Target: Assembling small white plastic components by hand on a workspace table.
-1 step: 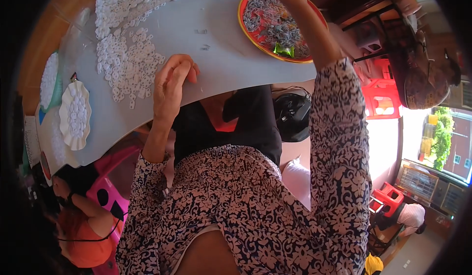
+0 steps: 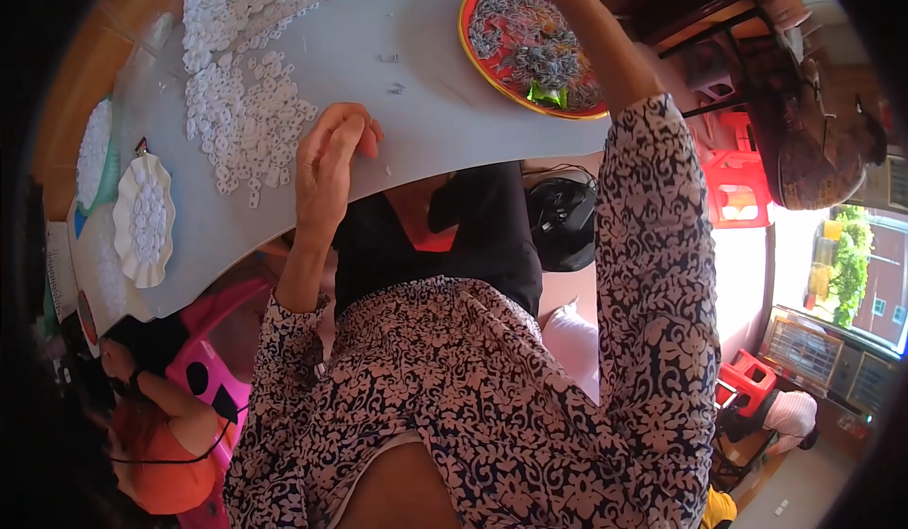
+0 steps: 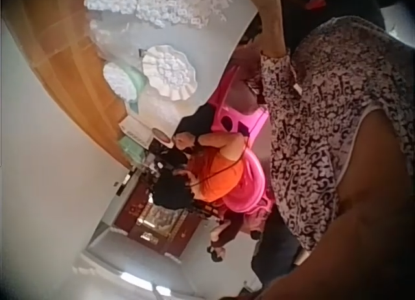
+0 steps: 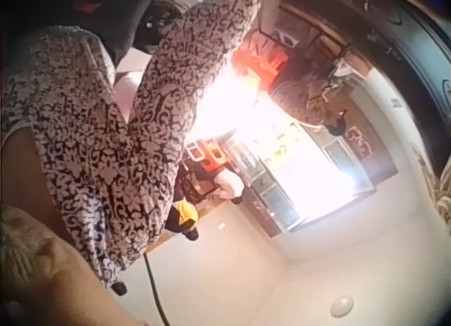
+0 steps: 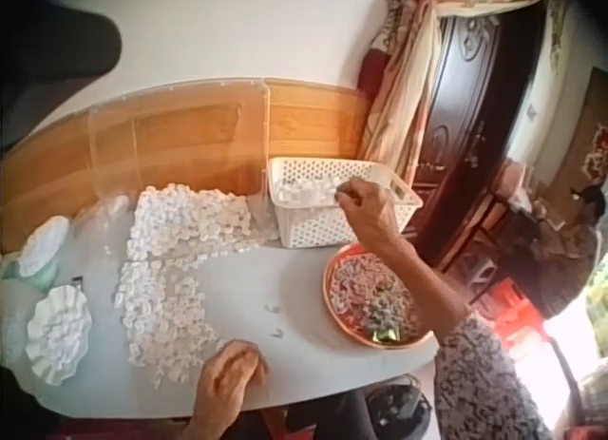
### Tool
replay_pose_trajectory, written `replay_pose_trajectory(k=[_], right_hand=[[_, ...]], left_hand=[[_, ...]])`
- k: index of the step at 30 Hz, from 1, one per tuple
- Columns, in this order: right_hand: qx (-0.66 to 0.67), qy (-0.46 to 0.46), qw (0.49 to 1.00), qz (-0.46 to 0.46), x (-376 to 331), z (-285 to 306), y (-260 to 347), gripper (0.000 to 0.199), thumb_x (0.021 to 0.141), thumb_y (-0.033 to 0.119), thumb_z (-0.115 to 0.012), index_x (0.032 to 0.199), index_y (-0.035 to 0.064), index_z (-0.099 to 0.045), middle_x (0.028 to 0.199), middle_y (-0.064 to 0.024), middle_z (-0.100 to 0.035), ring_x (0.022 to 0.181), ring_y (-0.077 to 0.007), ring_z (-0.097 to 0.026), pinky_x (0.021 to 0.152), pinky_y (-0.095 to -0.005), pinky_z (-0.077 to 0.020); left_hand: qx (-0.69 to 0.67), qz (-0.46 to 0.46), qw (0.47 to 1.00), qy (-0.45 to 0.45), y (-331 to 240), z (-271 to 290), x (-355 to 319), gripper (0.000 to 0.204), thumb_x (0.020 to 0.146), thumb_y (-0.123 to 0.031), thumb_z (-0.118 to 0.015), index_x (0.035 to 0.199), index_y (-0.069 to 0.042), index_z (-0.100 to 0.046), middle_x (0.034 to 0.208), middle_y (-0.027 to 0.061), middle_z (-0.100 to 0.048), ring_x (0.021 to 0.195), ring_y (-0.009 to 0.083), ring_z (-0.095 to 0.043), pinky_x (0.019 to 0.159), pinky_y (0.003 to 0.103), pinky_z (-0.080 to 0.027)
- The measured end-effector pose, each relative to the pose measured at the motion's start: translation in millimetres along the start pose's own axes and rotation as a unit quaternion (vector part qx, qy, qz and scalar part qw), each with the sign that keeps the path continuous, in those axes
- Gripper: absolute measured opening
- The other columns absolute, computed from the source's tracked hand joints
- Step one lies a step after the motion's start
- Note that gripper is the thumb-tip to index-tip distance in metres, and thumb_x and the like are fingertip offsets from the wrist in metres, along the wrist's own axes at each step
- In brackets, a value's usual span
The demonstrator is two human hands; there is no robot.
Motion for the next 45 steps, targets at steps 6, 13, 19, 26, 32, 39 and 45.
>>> replay_pose_trajectory(k=[6, 13, 19, 26, 32, 39, 45], right_hand=[[-0.073, 0.101, 0.979, 0.158, -58.6, -37.3, 65.3, 0.01, 0.08, 0.008, -0.06, 0.084, -0.0009, -0.062, 0.072, -0.0145, -0.062, 0.065, -0.0249, -0.061, 0.06, -0.0349, -0.0476], [-0.015, 0.243, 0.967, 0.079, -100.8, -79.1, 42.4, 0.01, 0.076, 0.008, -0.059, 0.082, 0.003, -0.066, 0.077, -0.0168, -0.063, 0.07, -0.0357, -0.061, 0.068, -0.0394, -0.0503], [0.033, 0.289, 0.945, 0.151, -109.0, -110.1, 76.8, 0.017, 0.077, 0.007, -0.064, 0.094, 0.0031, -0.064, 0.083, -0.0122, -0.065, 0.068, -0.0233, -0.064, 0.064, -0.0324, -0.0517], [0.055, 0.431, 0.882, 0.185, -127.7, -157.6, 117.8, 0.019, 0.075, 0.009, -0.063, 0.094, 0.0055, -0.066, 0.088, -0.0144, -0.065, 0.078, -0.0303, -0.064, 0.073, -0.037, -0.0514], [0.05, 0.39, 0.877, 0.274, -128.4, -155.6, 121.3, 0.018, 0.075, 0.004, -0.062, 0.093, 0.0001, -0.065, 0.085, -0.0143, -0.065, 0.071, -0.029, -0.063, 0.065, -0.0342, -0.0517], [0.056, 0.203, 0.947, 0.242, -79.5, -93.0, 116.4, 0.01, 0.077, 0.01, -0.063, 0.085, 0.0037, -0.065, 0.076, -0.0125, -0.064, 0.067, -0.028, -0.062, 0.064, -0.0353, -0.0506], [-0.161, 0.007, 0.975, 0.15, 23.1, -14.2, 52.5, 0.01, 0.079, 0.009, -0.065, 0.084, 0.0, -0.064, 0.071, -0.0121, -0.063, 0.062, -0.0195, -0.06, 0.059, -0.0314, -0.0483]], left_hand=[[-0.06, -0.037, 0.997, -0.029, 8.6, 4.8, -0.6, 0.024, 0.094, -0.02, -0.046, 0.087, 0.0, -0.056, 0.069, 0.0023, -0.054, 0.066, 0.0073, -0.048, 0.063, 0.022, -0.038], [-0.044, -0.054, 0.998, -0.005, 4.0, -0.8, -2.2, 0.019, 0.094, -0.018, -0.049, 0.087, -0.001, -0.055, 0.066, 0.0015, -0.052, 0.065, 0.007, -0.048, 0.062, 0.022, -0.039], [-0.003, -0.052, 0.999, -0.003, 3.0, -6.8, -5.6, 0.017, 0.093, -0.015, -0.049, 0.088, 0.0, -0.054, 0.066, 0.0012, -0.051, 0.063, 0.0067, -0.048, 0.059, 0.022, -0.04], [-0.003, -0.062, 0.998, -0.002, 0.1, -13.4, -7.7, 0.014, 0.092, -0.012, -0.05, 0.087, 0.001, -0.053, 0.062, 0.0041, -0.05, 0.056, 0.0102, -0.049, 0.052, 0.025, -0.041], [0.0, -0.052, 0.998, 0.02, -3.7, -20.3, -7.5, 0.012, 0.091, -0.01, -0.049, 0.087, 0.001, -0.052, 0.061, 0.0051, -0.049, 0.055, 0.0114, -0.048, 0.052, 0.026, -0.042], [-0.008, -0.053, 0.998, 0.036, -4.3, -21.3, -6.4, 0.01, 0.09, -0.008, -0.047, 0.084, 0.0, -0.05, 0.061, 0.0043, -0.046, 0.054, 0.0101, -0.044, 0.051, 0.025, -0.04], [-0.018, -0.056, 0.998, 0.025, 7.5, -9.3, -10.4, 0.015, 0.092, -0.012, -0.046, 0.084, -0.001, -0.051, 0.064, -0.0002, -0.048, 0.058, 0.0046, -0.042, 0.054, 0.021, -0.035]])
Point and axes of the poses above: each hand's wrist, its own x-axis towards the middle knuckle, its own z-axis out of the back of the hand, y = z × x, the point moved 7 cm from there along x, towards the middle knuckle
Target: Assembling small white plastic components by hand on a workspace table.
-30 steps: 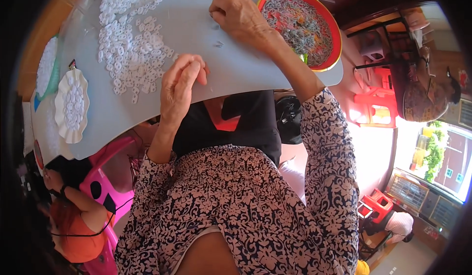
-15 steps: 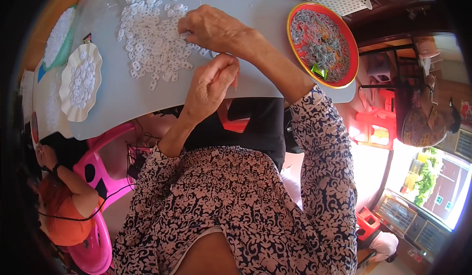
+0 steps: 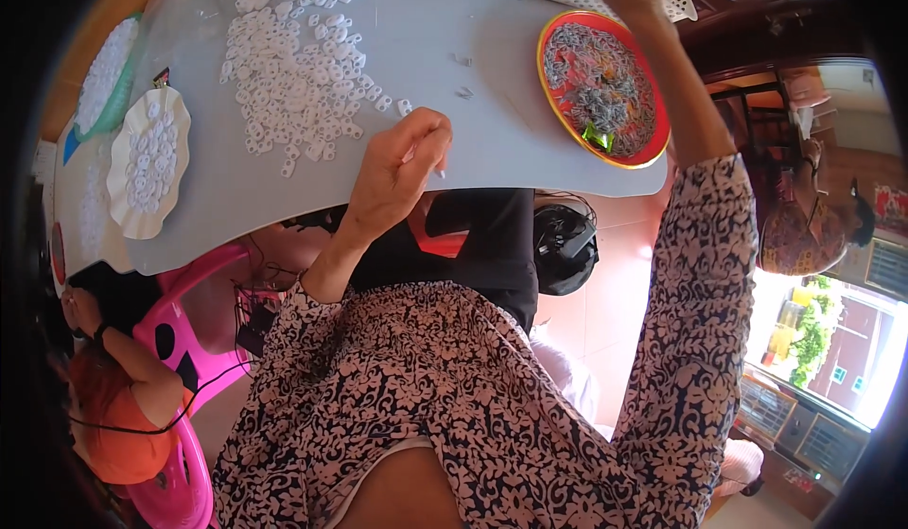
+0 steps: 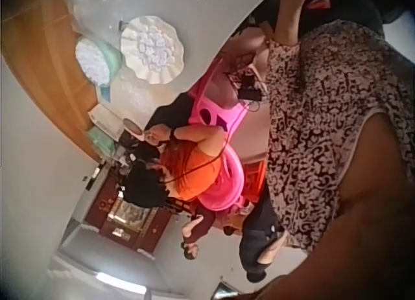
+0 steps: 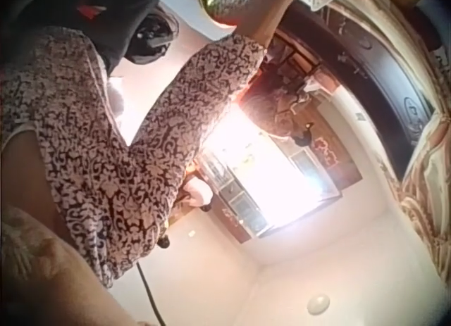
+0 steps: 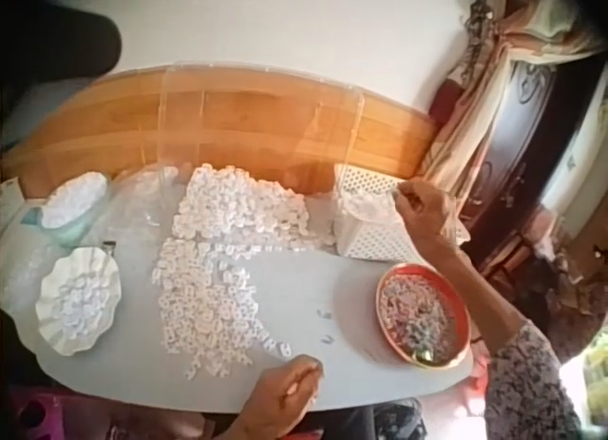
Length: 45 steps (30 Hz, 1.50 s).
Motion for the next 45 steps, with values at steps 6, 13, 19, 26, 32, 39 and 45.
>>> replay_pose_trajectory(k=[6, 13, 19, 26, 32, 39, 45], right_hand=[[-0.036, -0.026, 0.983, 0.18, -33.2, 6.0, -12.1, 0.01, 0.074, 0.006, -0.067, 0.082, -0.0001, -0.065, 0.075, -0.014, -0.063, 0.068, -0.026, -0.061, 0.061, -0.0366, -0.0489], [0.245, 0.292, 0.907, 0.18, -88.5, -86.8, 140.3, 0.011, 0.077, 0.009, -0.063, 0.086, 0.0034, -0.066, 0.077, -0.0128, -0.065, 0.068, -0.0259, -0.064, 0.065, -0.034, -0.0512], [0.24, 0.397, 0.873, 0.15, -106.5, -112.2, 146.2, 0.013, 0.079, 0.008, -0.064, 0.092, 0.0059, -0.067, 0.078, -0.0075, -0.066, 0.069, -0.0176, -0.062, 0.066, -0.0296, -0.0518], [0.241, 0.405, 0.873, 0.127, -110.4, -111.5, 145.4, 0.011, 0.078, 0.008, -0.064, 0.088, 0.0034, -0.067, 0.079, -0.0091, -0.067, 0.069, -0.0204, -0.063, 0.067, -0.0312, -0.0519], [0.193, 0.416, 0.874, 0.163, -114.9, -112.3, 143.0, 0.01, 0.078, 0.005, -0.063, 0.086, 0.0012, -0.067, 0.08, -0.0128, -0.067, 0.07, -0.0246, -0.064, 0.066, -0.0328, -0.0513], [0.137, 0.457, 0.87, 0.125, -113.8, -114.0, 143.1, 0.012, 0.076, 0.003, -0.063, 0.087, 0.0045, -0.067, 0.08, -0.0127, -0.066, 0.073, -0.027, -0.065, 0.067, -0.0354, -0.0521], [0.199, 0.435, 0.864, 0.158, -113.0, -109.9, 139.9, 0.012, 0.075, 0.001, -0.063, 0.087, 0.004, -0.066, 0.081, -0.0131, -0.067, 0.074, -0.0269, -0.065, 0.069, -0.0342, -0.0518]], left_hand=[[0.003, 0.001, 1.0, 0.03, -5.5, -9.4, 6.9, 0.014, 0.092, -0.012, -0.047, 0.085, -0.001, -0.051, 0.064, 0.0001, -0.048, 0.059, 0.005, -0.042, 0.054, 0.022, -0.036], [0.059, -0.045, 0.997, 0.006, -3.2, -8.2, 4.2, 0.012, 0.091, -0.01, -0.048, 0.087, 0.001, -0.051, 0.064, 0.0031, -0.048, 0.059, 0.0086, -0.045, 0.055, 0.024, -0.039], [0.084, -0.072, 0.994, 0.01, -6.3, -12.7, 4.9, 0.008, 0.088, -0.006, -0.051, 0.089, 0.002, -0.052, 0.07, 0.0082, -0.052, 0.059, 0.0146, -0.05, 0.057, 0.027, -0.042], [0.106, -0.062, 0.992, 0.018, -5.8, -14.5, 4.7, 0.008, 0.087, -0.005, -0.052, 0.091, 0.002, -0.053, 0.072, 0.0098, -0.053, 0.06, 0.0162, -0.051, 0.056, 0.029, -0.042], [0.114, -0.073, 0.991, 0.021, -4.1, -15.8, 5.5, 0.008, 0.087, -0.005, -0.052, 0.091, 0.002, -0.052, 0.073, 0.0091, -0.053, 0.059, 0.016, -0.05, 0.055, 0.028, -0.042], [0.117, -0.071, 0.99, 0.022, -4.4, -16.1, 5.7, 0.008, 0.088, -0.005, -0.05, 0.091, 0.002, -0.052, 0.072, 0.0081, -0.052, 0.059, 0.0148, -0.05, 0.054, 0.027, -0.042], [0.111, -0.06, 0.992, 0.026, -5.4, -17.1, 6.0, 0.008, 0.088, -0.005, -0.05, 0.09, 0.002, -0.052, 0.072, 0.0077, -0.052, 0.058, 0.0131, -0.049, 0.053, 0.026, -0.042]])
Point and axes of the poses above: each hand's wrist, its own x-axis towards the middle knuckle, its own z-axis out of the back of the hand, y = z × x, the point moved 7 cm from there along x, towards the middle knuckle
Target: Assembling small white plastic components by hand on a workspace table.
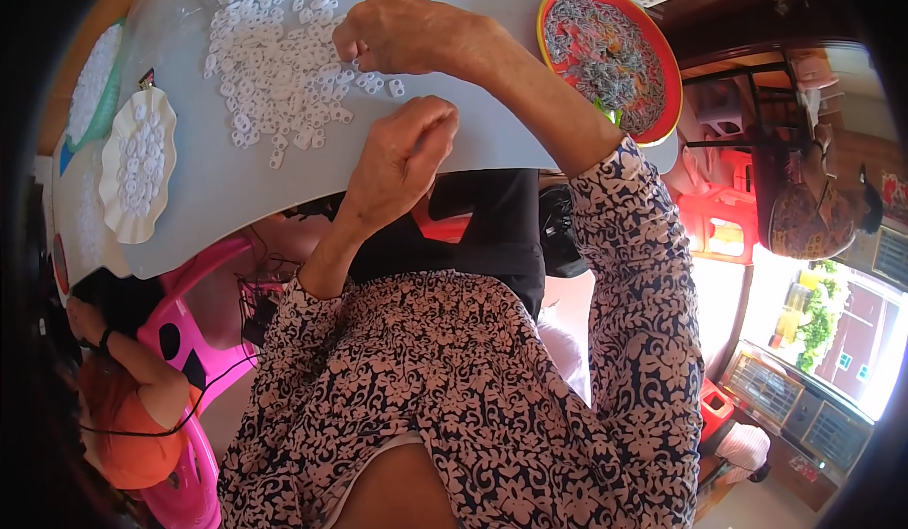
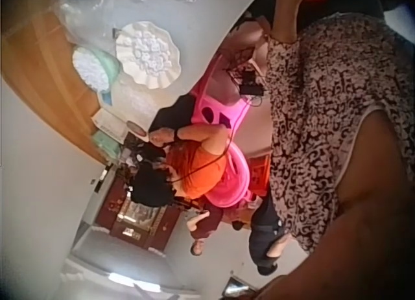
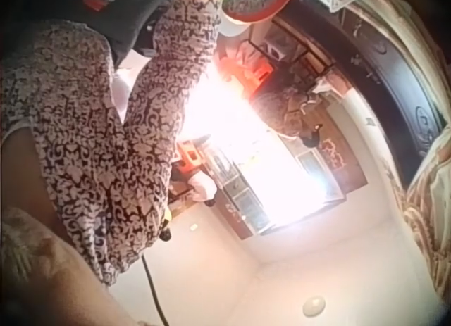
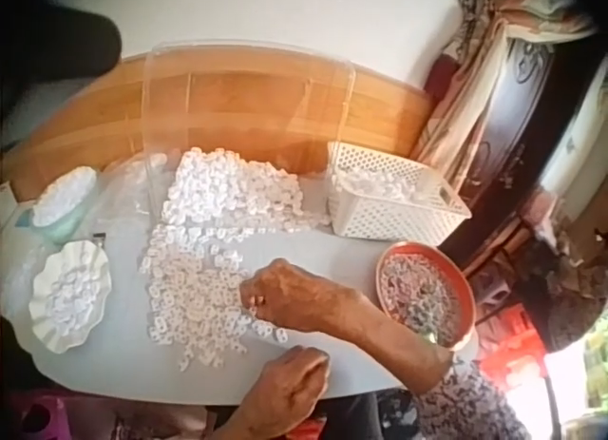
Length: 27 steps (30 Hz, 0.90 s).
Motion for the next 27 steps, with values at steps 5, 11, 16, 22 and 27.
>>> replay_pose_trajectory(k=[5, 11, 16, 22, 27], right_hand=[[-0.008, 0.014, 1.0, -0.014, 4.7, -6.2, -2.0, 0.013, 0.075, 0.002, -0.064, 0.087, 0.0038, -0.066, 0.079, -0.0132, -0.066, 0.075, -0.0278, -0.065, 0.068, -0.0351, -0.0518], [-0.047, 0.048, 0.994, -0.081, 1.2, -2.7, 0.1, 0.014, 0.073, 0.004, -0.066, 0.087, 0.0036, -0.065, 0.075, -0.0135, -0.065, 0.072, -0.0277, -0.064, 0.065, -0.0357, -0.0514], [0.054, 0.009, 0.998, -0.017, -17.1, 5.6, -5.4, 0.015, 0.072, 0.006, -0.065, 0.087, 0.0028, -0.065, 0.073, -0.0124, -0.065, 0.069, -0.0234, -0.064, 0.063, -0.0327, -0.0509], [0.27, -0.102, 0.941, -0.176, -62.3, 20.1, -25.1, 0.015, 0.081, 0.01, -0.063, 0.094, 0.0033, -0.067, 0.079, -0.0064, -0.067, 0.069, -0.0115, -0.064, 0.066, -0.0243, -0.0518], [0.419, -0.185, 0.877, -0.145, -89.2, 16.0, -17.1, 0.019, 0.085, 0.009, -0.064, 0.1, -0.0016, -0.063, 0.08, -0.0058, -0.066, 0.071, -0.0095, -0.063, 0.065, -0.0226, -0.0515]], left_hand=[[0.0, 0.005, 1.0, 0.007, -4.7, 1.3, 0.4, 0.008, 0.088, -0.005, -0.049, 0.089, 0.002, -0.052, 0.073, 0.0074, -0.052, 0.059, 0.0127, -0.049, 0.053, 0.026, -0.042], [-0.013, 0.021, 1.0, 0.004, -3.0, 1.9, -0.6, 0.007, 0.087, -0.004, -0.05, 0.088, 0.002, -0.052, 0.07, 0.0096, -0.052, 0.06, 0.0175, -0.051, 0.056, 0.029, -0.043], [-0.012, 0.016, 1.0, 0.016, -3.5, 0.6, 1.2, 0.008, 0.089, -0.006, -0.05, 0.089, 0.002, -0.053, 0.072, 0.006, -0.053, 0.062, 0.0104, -0.05, 0.056, 0.024, -0.042], [-0.057, 0.047, 0.995, -0.066, 2.3, 18.3, 2.5, 0.013, 0.092, -0.014, -0.05, 0.088, -0.001, -0.052, 0.07, 0.0016, -0.054, 0.064, 0.0083, -0.05, 0.058, 0.023, -0.041], [-0.051, 0.063, 0.985, -0.153, 6.1, 30.9, 8.3, 0.019, 0.092, -0.02, -0.053, 0.093, -0.001, -0.053, 0.073, 0.0028, -0.055, 0.068, 0.0083, -0.049, 0.061, 0.022, -0.04]])
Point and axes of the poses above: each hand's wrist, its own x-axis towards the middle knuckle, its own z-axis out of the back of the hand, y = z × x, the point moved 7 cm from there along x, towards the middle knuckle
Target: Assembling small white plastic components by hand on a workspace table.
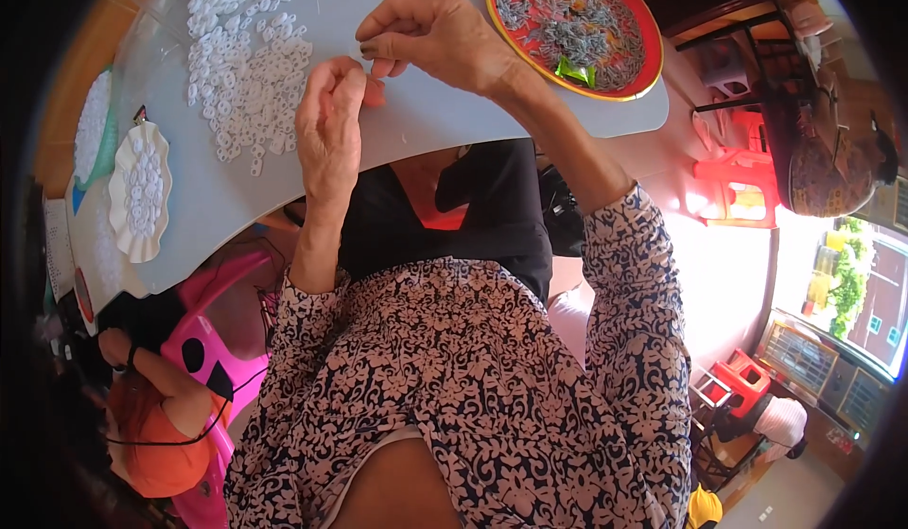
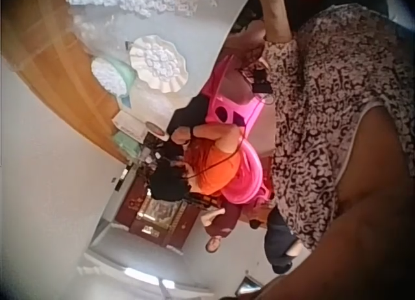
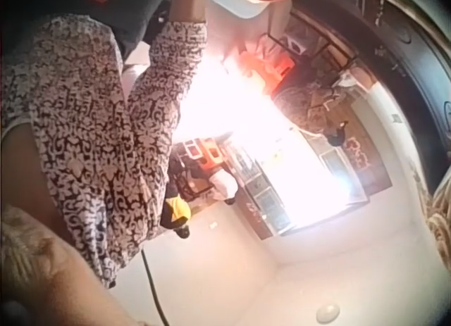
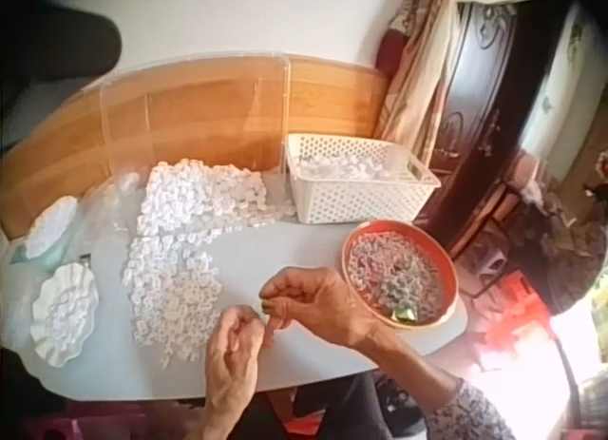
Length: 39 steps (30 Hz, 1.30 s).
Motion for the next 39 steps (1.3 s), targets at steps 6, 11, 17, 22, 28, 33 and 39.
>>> replay_pose_trajectory(k=[6, 11, 17, 22, 28, 33, 39], right_hand=[[0.035, -0.038, 0.999, 0.003, -20.1, -4.3, -5.0, 0.012, 0.088, 0.005, -0.059, 0.095, -0.0039, -0.063, 0.078, -0.0078, -0.066, 0.072, -0.0117, -0.063, 0.067, -0.0239, -0.0525], [-0.004, -0.054, 0.999, 0.005, -28.9, -9.3, -5.3, 0.01, 0.086, 0.003, -0.058, 0.092, -0.0037, -0.064, 0.074, -0.0072, -0.066, 0.067, -0.0108, -0.062, 0.061, -0.0243, -0.0517], [-0.182, -0.1, 0.978, 0.011, -17.5, 15.9, 4.3, 0.011, 0.082, 0.009, -0.062, 0.079, -0.0004, -0.065, 0.063, -0.0058, -0.064, 0.057, -0.0092, -0.06, 0.054, -0.0244, -0.0477], [-0.377, -0.1, 0.92, -0.026, 21.5, 41.9, 11.0, 0.016, 0.078, 0.013, -0.063, 0.078, -0.0032, -0.065, 0.076, -0.0193, -0.064, 0.068, -0.031, -0.062, 0.061, -0.0381, -0.049], [-0.508, 0.009, 0.861, 0.012, 46.2, 18.3, 9.6, 0.02, 0.079, 0.015, -0.057, 0.08, -0.0034, -0.065, 0.081, -0.0256, -0.063, 0.079, -0.0389, -0.063, 0.071, -0.0454, -0.0509], [-0.569, 0.018, 0.822, 0.004, 63.8, 14.3, -15.4, 0.018, 0.075, 0.009, -0.054, 0.081, -0.0054, -0.061, 0.084, -0.0305, -0.06, 0.083, -0.0438, -0.061, 0.075, -0.047, -0.0511], [-0.591, 0.042, 0.806, 0.012, 58.2, 5.0, 3.1, 0.02, 0.071, 0.01, -0.058, 0.082, -0.0058, -0.061, 0.088, -0.0302, -0.06, 0.079, -0.0432, -0.061, 0.071, -0.0463, -0.0509]], left_hand=[[0.032, -0.04, 0.999, -0.004, -7.6, -3.9, 2.9, 0.015, 0.093, -0.016, -0.051, 0.092, -0.001, -0.053, 0.072, 0.0023, -0.055, 0.065, 0.008, -0.05, 0.058, 0.022, -0.04], [0.067, -0.047, 0.996, 0.028, -13.0, -5.0, -1.9, 0.013, 0.092, -0.013, -0.051, 0.09, 0.0, -0.054, 0.069, 0.0015, -0.055, 0.063, 0.0074, -0.05, 0.056, 0.022, -0.04], [0.059, -0.002, 0.998, 0.038, -3.2, -5.7, -5.3, 0.008, 0.089, -0.008, -0.053, 0.087, 0.0, -0.055, 0.07, 0.0023, -0.056, 0.061, 0.0085, -0.053, 0.055, 0.022, -0.041], [0.016, -0.012, 1.0, 0.023, 0.3, -0.7, -5.4, 0.007, 0.088, -0.007, -0.054, 0.086, 0.0, -0.054, 0.07, 0.0028, -0.056, 0.06, 0.0087, -0.053, 0.056, 0.022, -0.042], [-0.026, 0.004, 0.999, 0.033, 1.4, -4.9, -6.8, 0.007, 0.088, -0.005, -0.054, 0.086, 0.001, -0.054, 0.069, 0.0019, -0.053, 0.061, 0.008, -0.052, 0.056, 0.022, -0.042], [-0.029, 0.017, 0.999, 0.033, 2.9, -5.6, -8.4, 0.007, 0.088, -0.005, -0.054, 0.085, 0.001, -0.053, 0.068, 0.0014, -0.052, 0.06, 0.0074, -0.05, 0.055, 0.021, -0.04], [-0.028, 0.032, 0.998, 0.048, 3.1, -4.9, -7.1, 0.008, 0.088, -0.007, -0.054, 0.086, 0.001, -0.054, 0.068, 0.0018, -0.053, 0.061, 0.0075, -0.05, 0.055, 0.021, -0.039]])
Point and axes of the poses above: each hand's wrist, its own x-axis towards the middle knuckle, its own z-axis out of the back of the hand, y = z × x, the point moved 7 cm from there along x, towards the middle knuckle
